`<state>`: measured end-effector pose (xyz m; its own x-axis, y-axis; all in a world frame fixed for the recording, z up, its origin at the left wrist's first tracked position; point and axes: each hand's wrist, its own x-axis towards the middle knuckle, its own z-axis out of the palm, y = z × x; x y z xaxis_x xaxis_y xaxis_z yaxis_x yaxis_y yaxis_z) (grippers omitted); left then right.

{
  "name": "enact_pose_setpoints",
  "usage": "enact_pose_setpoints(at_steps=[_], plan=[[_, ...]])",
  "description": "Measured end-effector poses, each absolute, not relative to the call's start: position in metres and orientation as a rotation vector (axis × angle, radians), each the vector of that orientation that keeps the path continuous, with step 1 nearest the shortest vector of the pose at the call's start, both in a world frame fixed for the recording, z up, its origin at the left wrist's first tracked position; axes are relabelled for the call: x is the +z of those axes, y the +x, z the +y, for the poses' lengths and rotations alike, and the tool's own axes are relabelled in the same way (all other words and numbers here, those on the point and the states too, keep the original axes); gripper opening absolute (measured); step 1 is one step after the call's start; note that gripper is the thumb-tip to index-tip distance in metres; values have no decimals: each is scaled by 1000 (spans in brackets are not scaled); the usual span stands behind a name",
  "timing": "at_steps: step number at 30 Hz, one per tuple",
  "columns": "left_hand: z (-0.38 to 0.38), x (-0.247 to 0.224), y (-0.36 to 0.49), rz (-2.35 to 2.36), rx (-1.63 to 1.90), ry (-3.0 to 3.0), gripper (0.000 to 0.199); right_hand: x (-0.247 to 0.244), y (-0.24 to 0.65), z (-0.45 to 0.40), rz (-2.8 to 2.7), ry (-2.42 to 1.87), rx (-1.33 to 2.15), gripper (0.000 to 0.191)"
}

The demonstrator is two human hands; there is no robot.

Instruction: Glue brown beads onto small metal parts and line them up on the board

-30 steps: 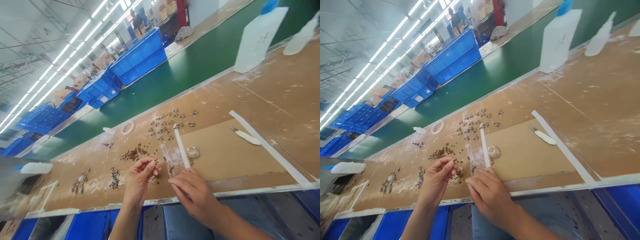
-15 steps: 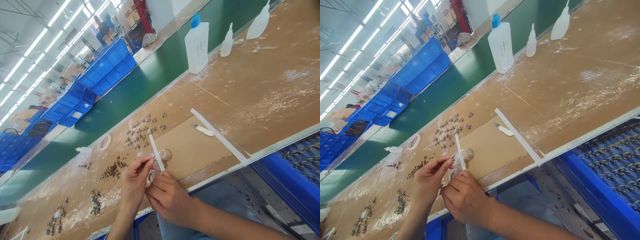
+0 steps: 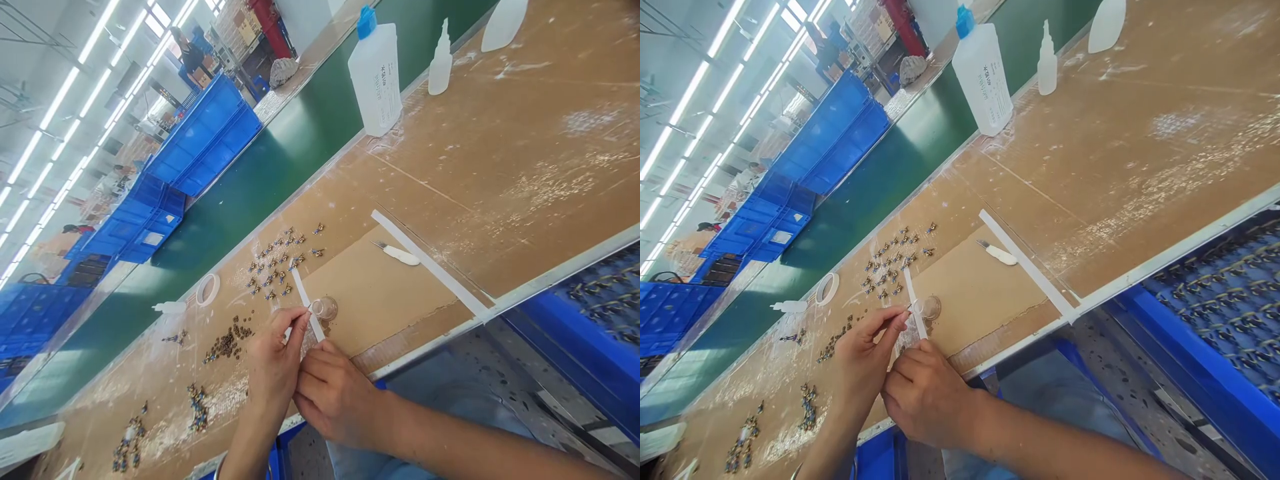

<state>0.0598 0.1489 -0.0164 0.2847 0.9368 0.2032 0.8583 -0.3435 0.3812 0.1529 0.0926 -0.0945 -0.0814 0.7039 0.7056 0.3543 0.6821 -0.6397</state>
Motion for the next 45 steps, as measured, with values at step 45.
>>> enact_pose_setpoints(at_steps=[45], plan=[[50, -49, -37, 2126, 698, 1786, 14, -97, 157, 86, -1708, -783, 586, 13]])
